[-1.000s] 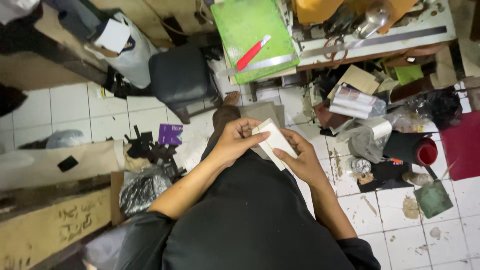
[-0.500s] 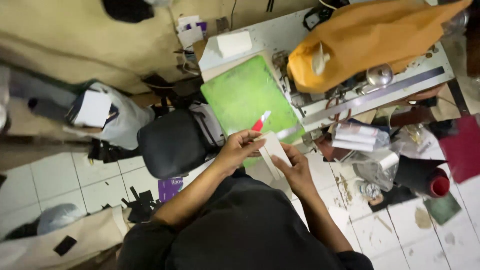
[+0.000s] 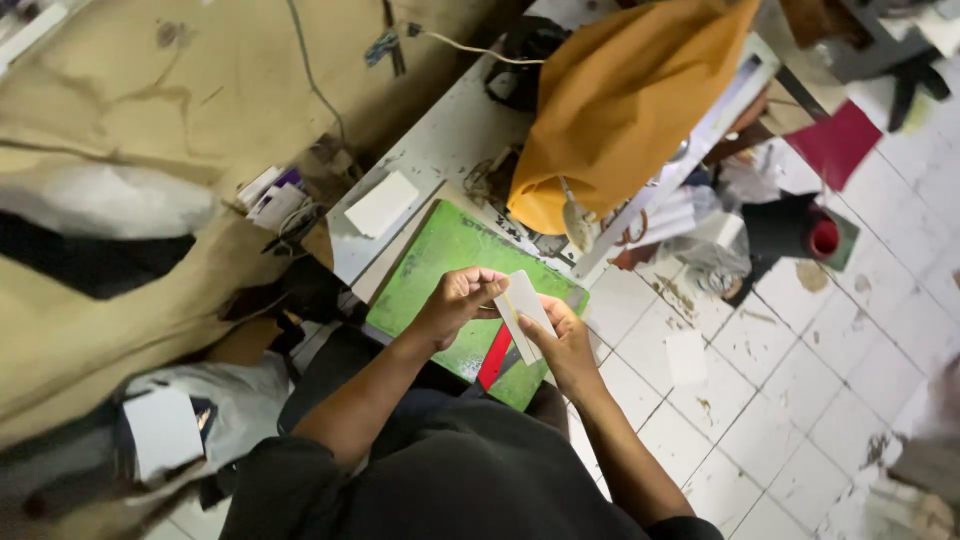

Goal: Trimming a stack of small white paper cards using a utility knife and a metal ruler on a cutting mat

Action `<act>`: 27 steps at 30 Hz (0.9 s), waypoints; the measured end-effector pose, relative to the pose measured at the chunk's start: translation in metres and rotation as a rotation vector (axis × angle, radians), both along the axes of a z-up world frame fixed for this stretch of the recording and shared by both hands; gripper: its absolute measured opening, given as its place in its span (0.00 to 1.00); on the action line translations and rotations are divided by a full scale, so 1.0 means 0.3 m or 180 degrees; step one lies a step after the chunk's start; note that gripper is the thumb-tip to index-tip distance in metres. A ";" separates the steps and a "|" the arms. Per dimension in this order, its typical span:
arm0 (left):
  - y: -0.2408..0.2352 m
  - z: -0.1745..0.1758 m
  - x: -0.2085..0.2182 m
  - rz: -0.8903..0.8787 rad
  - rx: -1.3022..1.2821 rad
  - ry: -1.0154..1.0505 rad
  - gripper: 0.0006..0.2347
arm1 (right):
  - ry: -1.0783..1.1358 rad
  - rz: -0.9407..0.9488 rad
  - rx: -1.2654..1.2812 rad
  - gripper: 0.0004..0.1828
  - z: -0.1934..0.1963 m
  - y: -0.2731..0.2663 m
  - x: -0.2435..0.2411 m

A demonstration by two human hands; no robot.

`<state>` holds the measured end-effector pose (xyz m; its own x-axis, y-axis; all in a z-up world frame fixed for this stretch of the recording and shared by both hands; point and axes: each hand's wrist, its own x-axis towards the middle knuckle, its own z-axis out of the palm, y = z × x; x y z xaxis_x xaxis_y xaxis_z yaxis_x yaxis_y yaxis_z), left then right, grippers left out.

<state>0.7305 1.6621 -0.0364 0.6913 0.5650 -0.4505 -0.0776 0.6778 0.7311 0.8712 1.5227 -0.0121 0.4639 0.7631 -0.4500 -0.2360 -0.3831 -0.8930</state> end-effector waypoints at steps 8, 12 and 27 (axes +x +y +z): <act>-0.043 -0.031 -0.089 -0.0398 0.0240 -0.0202 0.13 | -0.0241 -0.0471 0.0318 0.23 0.028 -0.092 -0.173; -0.100 -0.037 -0.137 -0.0525 0.0270 -0.0140 0.12 | -0.0021 -0.0881 0.0516 0.19 0.024 -0.155 -0.274; 0.037 -0.237 -0.140 -0.1184 0.0999 -0.0305 0.13 | -0.0144 -0.1860 0.1111 0.21 -0.289 -0.073 -0.428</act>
<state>0.6885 1.6732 -0.1076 0.9018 0.3704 -0.2226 0.0509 0.4205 0.9059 0.7427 1.5007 -0.0989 0.8565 0.4785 -0.1934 -0.2761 0.1081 -0.9550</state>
